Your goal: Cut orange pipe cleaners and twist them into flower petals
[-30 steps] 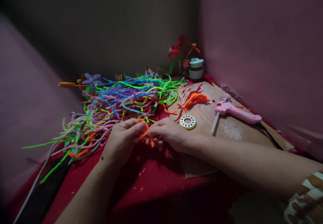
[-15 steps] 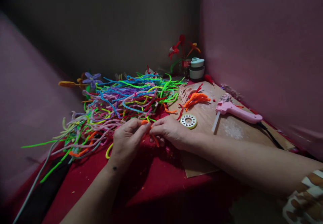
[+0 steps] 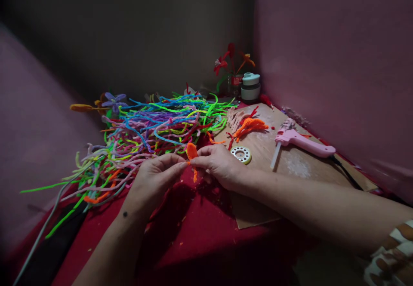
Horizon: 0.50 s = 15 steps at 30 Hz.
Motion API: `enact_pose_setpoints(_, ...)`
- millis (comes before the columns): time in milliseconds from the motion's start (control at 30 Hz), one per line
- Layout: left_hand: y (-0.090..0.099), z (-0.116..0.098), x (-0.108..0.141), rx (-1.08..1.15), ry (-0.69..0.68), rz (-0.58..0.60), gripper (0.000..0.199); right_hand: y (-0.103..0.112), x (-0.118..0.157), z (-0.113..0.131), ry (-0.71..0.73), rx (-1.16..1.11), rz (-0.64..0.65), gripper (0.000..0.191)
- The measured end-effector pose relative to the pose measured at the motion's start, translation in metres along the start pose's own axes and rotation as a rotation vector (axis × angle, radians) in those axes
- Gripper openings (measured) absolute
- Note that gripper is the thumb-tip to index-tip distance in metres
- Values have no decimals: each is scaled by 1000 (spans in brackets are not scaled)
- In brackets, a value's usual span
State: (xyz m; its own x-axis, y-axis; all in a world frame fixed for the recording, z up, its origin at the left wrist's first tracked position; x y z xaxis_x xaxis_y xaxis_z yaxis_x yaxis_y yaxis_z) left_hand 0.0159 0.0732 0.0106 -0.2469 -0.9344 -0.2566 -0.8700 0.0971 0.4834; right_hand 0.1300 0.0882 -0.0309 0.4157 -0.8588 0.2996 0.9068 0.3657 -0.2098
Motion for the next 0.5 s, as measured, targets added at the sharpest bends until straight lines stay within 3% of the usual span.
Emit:
enact_pose_setpoints(233,-12,-29,6,-737,-499,-45,17,8,0,0,14,114,-135,21)
enact_pose_setpoints(500,-9,-35,9,-720,-654,-62,11,8,2,5,12,84,-105,24)
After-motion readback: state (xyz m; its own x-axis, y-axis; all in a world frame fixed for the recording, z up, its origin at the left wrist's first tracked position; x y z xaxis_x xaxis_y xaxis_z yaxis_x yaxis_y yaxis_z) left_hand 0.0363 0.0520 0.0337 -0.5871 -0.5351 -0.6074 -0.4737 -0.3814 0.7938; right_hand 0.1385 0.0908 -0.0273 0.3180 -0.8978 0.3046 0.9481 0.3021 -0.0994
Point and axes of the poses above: each hand's wrist, its own x-axis away from the middle knuckle, its own y-axis out of the back of the hand, z = x × y, the point moved 8 cm from there along -x, towards the middle knuckle, and after that the axes turned 12 degrees about -y, right-handed, at the moved point
